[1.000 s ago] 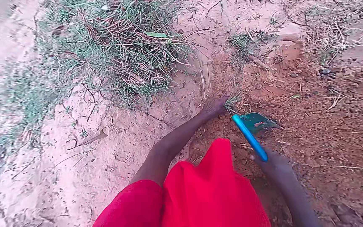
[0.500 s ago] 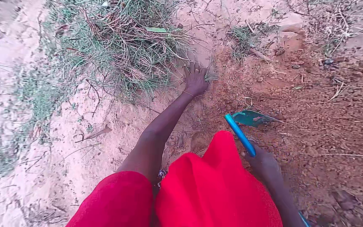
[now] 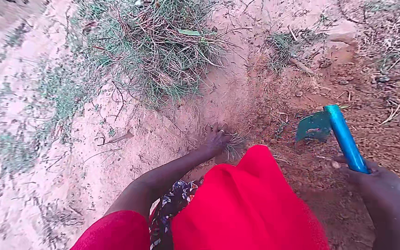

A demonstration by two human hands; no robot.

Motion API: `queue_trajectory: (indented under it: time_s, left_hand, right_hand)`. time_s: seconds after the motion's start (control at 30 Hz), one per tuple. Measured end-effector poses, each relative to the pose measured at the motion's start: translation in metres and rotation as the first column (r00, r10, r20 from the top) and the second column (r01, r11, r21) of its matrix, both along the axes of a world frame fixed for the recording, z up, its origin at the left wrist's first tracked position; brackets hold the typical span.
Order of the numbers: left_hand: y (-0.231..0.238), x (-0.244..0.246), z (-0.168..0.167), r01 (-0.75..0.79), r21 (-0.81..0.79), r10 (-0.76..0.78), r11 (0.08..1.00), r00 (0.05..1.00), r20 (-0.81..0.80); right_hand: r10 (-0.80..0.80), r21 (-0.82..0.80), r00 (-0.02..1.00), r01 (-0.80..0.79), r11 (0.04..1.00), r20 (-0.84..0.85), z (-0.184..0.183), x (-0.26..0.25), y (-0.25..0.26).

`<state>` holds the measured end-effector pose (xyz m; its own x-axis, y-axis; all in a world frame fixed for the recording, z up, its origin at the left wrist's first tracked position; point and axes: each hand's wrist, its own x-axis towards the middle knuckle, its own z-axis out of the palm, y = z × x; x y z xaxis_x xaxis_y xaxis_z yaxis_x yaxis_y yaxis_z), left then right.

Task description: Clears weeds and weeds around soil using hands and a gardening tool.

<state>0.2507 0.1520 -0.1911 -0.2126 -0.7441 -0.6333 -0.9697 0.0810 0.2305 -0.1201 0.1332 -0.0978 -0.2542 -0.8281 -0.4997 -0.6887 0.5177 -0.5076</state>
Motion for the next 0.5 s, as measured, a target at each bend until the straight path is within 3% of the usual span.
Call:
queue_trajectory:
  time_s: [0.2, 0.37, 0.5]
  left_hand:
    - [0.023, 0.025, 0.012, -0.024, -0.019, 0.020, 1.000, 0.988, -0.154]
    - [0.012, 0.045, 0.064, -0.023, -0.213, -0.027, 0.977, 0.973, -0.228]
    - [-0.013, 0.065, 0.115, 0.009, -0.434, -0.073, 0.901, 0.989, -0.129]
  right_hand:
    - [0.009, -0.002, 0.997, -0.009, 1.000, 0.080, -0.004, -0.004, 0.008]
    - [0.007, 0.030, 0.987, -0.012, 0.999, 0.160, -0.004, -0.009, 0.012]
    - [0.023, 0.037, 0.966, -0.034, 0.999, 0.259, -0.010, -0.011, 0.007]
